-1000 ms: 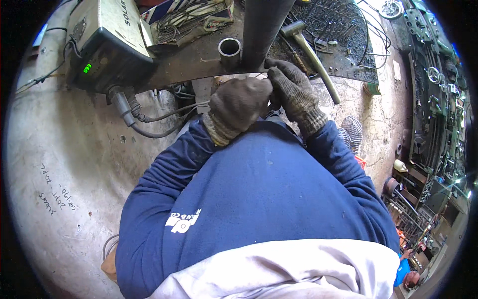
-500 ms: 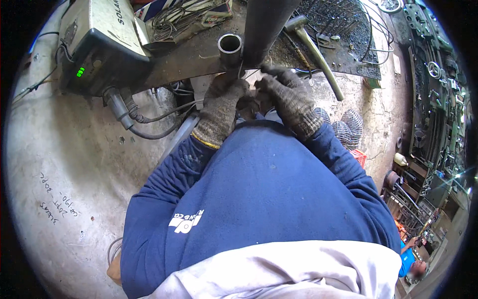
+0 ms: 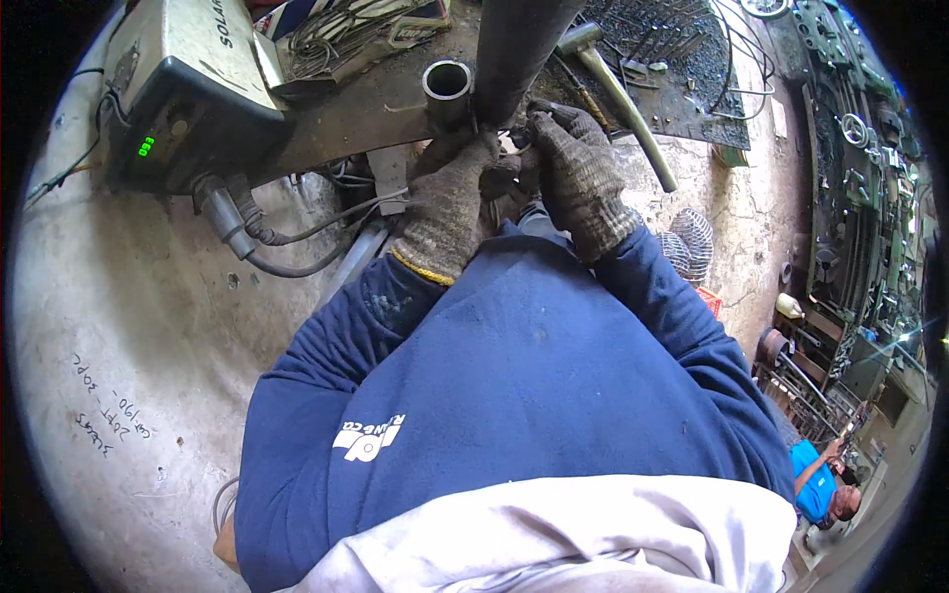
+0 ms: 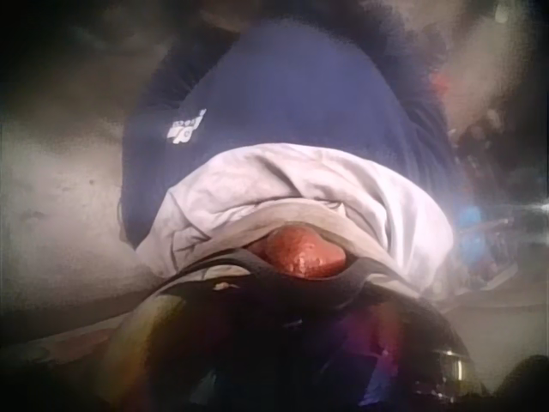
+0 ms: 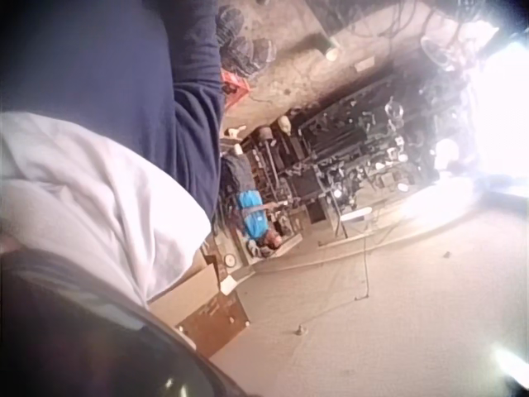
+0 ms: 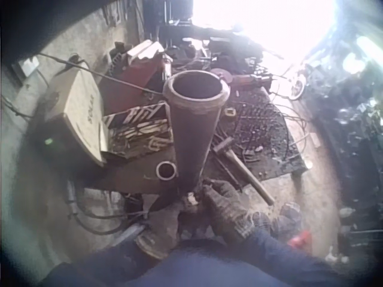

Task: The person aligns a metal bracket onto a pipe by tapping it with a hammer, then fits a larger pipe into the assembly while working on a cluttered workbench. They handle the pipes and bracket by hand and use a hammer for adjustments.

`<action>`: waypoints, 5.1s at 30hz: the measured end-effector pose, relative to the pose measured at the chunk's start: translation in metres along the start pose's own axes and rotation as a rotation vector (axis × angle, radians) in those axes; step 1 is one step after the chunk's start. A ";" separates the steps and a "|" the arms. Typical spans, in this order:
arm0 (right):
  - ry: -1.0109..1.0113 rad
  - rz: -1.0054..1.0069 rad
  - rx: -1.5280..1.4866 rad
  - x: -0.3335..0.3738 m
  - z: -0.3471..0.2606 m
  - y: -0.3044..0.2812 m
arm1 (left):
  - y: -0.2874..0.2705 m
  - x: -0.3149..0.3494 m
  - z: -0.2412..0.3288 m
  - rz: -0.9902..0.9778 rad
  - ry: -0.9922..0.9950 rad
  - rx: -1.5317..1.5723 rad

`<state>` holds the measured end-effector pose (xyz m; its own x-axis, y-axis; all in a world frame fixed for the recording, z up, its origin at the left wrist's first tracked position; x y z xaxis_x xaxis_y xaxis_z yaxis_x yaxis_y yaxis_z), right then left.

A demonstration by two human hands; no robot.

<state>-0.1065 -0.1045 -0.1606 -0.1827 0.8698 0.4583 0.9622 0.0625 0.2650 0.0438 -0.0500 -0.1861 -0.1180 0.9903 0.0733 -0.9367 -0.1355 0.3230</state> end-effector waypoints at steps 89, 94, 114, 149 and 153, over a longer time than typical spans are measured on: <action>-0.063 0.003 0.165 -0.045 -0.008 -0.016 | -0.039 -0.076 0.010 -0.119 0.288 -0.739; -0.016 -0.007 0.150 -0.048 -0.003 -0.021 | -0.038 -0.078 0.008 -0.129 0.270 -0.749; -0.761 0.122 0.345 -0.138 -0.017 0.014 | -0.019 -0.074 0.033 -0.109 0.241 -0.686; -0.037 -0.035 0.290 -0.053 -0.020 -0.008 | -0.017 -0.075 0.022 -0.038 0.376 -0.789; -0.065 0.035 0.323 -0.046 -0.014 -0.004 | -0.026 -0.071 0.010 -0.007 0.338 -0.740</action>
<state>-0.1053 -0.1517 -0.1709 -0.1453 0.9029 0.4045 0.9839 0.1748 -0.0370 0.0804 -0.1170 -0.1902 -0.0940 0.9628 -0.2532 -0.8991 -0.1913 -0.3938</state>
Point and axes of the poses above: each hand's wrist, its own x-axis away from the middle knuckle, its own y-axis out of the palm, z = x × y, the point moved 1 cm from there along -x, towards the middle knuckle, and after that the axes turned 2 degrees about y, right-handed, at the moved point
